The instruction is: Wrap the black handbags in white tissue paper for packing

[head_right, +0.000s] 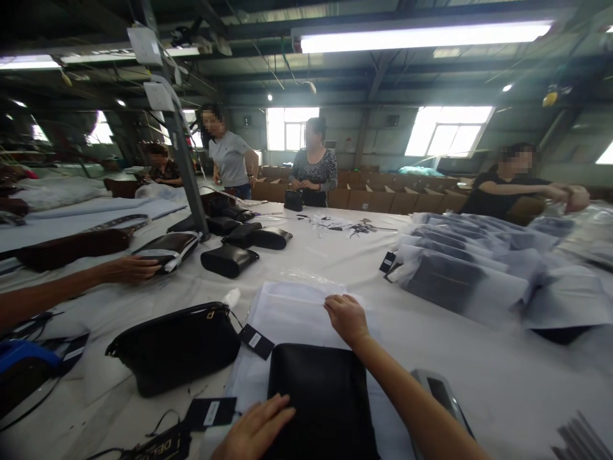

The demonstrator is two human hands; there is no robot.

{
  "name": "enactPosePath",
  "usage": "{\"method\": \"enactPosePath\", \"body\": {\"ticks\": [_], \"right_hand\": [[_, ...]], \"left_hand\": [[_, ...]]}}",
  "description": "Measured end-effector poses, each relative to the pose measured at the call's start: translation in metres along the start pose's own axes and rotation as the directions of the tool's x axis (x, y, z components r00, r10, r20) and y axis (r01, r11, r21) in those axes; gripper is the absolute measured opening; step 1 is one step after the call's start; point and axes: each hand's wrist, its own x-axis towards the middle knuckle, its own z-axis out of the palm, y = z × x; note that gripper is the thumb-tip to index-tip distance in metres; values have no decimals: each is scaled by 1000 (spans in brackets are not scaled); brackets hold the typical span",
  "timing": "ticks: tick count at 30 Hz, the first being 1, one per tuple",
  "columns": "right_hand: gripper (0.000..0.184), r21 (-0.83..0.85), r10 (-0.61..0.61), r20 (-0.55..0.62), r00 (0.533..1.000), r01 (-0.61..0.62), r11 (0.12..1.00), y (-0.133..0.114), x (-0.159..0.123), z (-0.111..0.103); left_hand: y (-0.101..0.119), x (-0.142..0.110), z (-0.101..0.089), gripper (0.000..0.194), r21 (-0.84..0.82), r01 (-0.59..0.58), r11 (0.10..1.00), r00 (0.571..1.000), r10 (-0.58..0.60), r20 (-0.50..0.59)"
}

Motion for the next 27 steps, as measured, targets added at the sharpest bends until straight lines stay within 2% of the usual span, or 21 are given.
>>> {"method": "enactPosePath", "body": {"ticks": [2, 4, 7, 10, 12, 14, 16, 20, 24, 27], "right_hand": [[20, 10, -53, -67, 996, 54, 999, -11, -13, -23], [18, 13, -132, -151, 980, 135, 991, -24, -30, -47], [19, -9, -260, -272, 927, 268, 963, -48, -60, -77], [20, -14, -307, -278, 910, 316, 949, -70, -92, -95], [20, 6, -319, -226, 921, 329, 944, -80, -113, -100], [19, 35, -325, -177, 929, 336, 941, -84, -130, -103], [21, 44, -306, -174, 936, 318, 947, -84, -143, -107], [41, -40, -227, -200, 953, 224, 974, -79, -149, -120], [61, -41, -151, -35, 988, 150, 988, -78, -140, -124], [61, 13, -116, 61, 991, 115, 993, -83, -139, -124]], "left_hand": [[-6, 21, -22, 54, 1, 97, 995, 995, -97, 24], [-10, 49, -42, 49, 35, 207, 978, 978, -206, -12], [-15, 96, -62, 54, 101, 154, 983, 987, -149, -52], [-22, 128, -66, 55, 126, 104, 987, 992, -113, 62], [-26, 137, -61, 53, 102, 93, 990, 979, -109, 171], [-28, 134, -54, 50, 65, 75, 995, 963, -89, 254], [-27, 124, -48, 52, 37, 55, 998, 956, -63, 285], [-10, 94, -42, 54, 49, 89, 995, 971, -98, 220], [13, 72, -37, 36, 82, 136, 987, 975, -149, 168], [29, 61, -37, 22, 89, 116, 989, 979, -128, 155]]}}
